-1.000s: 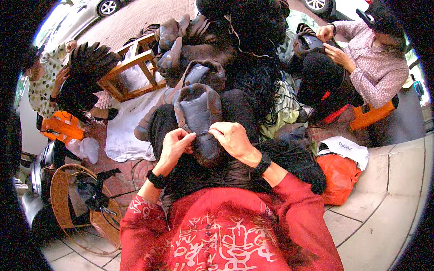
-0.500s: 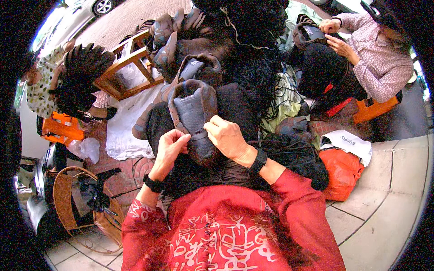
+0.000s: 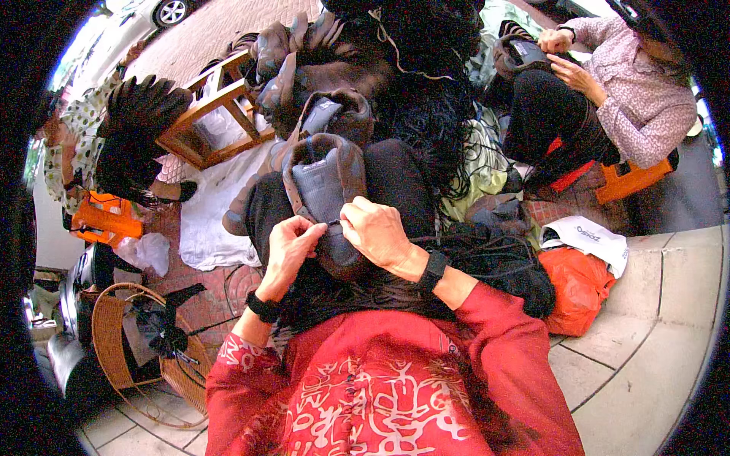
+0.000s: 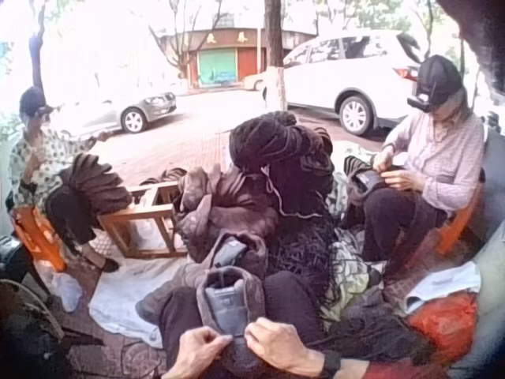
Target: Manually assemble shoe components by lacing and organizing uppers.
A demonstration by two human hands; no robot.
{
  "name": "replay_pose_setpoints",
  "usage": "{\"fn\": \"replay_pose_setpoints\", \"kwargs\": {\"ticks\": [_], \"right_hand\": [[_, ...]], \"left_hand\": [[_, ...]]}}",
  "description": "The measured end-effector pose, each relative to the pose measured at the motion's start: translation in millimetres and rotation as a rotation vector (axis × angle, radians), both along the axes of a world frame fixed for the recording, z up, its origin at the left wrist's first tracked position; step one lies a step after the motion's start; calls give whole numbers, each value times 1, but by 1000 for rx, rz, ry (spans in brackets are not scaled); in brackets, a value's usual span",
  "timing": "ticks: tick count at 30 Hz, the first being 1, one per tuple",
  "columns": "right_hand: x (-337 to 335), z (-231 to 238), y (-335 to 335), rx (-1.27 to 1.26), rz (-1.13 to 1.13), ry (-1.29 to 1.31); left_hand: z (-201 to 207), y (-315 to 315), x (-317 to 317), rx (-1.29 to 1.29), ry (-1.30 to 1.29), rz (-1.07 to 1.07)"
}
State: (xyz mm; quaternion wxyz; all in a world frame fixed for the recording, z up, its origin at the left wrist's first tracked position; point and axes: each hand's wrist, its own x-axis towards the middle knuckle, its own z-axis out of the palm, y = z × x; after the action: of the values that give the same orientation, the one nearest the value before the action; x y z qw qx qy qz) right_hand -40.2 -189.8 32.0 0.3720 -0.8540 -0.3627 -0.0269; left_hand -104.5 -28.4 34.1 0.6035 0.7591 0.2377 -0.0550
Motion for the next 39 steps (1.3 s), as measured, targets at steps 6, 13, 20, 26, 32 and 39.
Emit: {"fn": "replay_pose_setpoints", "kwargs": {"ticks": [6,13,20,26,32,39], "right_hand": [[5,-2,-3,15,29,26],[7,-6,-1,65,42,150],[9,-4,-2,51,85,145],[14,-2,0,44,154,67],[21,5,-1,-18,238,115],[17,-3,1,62,170,117]], "left_hand": [[-2,0,1,39,-30,-11],[-8,1,1,23,-64,25],[-6,2,2,21,-54,20],[-5,2,1,-3,-61,22],[-9,1,0,-4,-92,16],[-5,-4,0,139,-91,20]]}}
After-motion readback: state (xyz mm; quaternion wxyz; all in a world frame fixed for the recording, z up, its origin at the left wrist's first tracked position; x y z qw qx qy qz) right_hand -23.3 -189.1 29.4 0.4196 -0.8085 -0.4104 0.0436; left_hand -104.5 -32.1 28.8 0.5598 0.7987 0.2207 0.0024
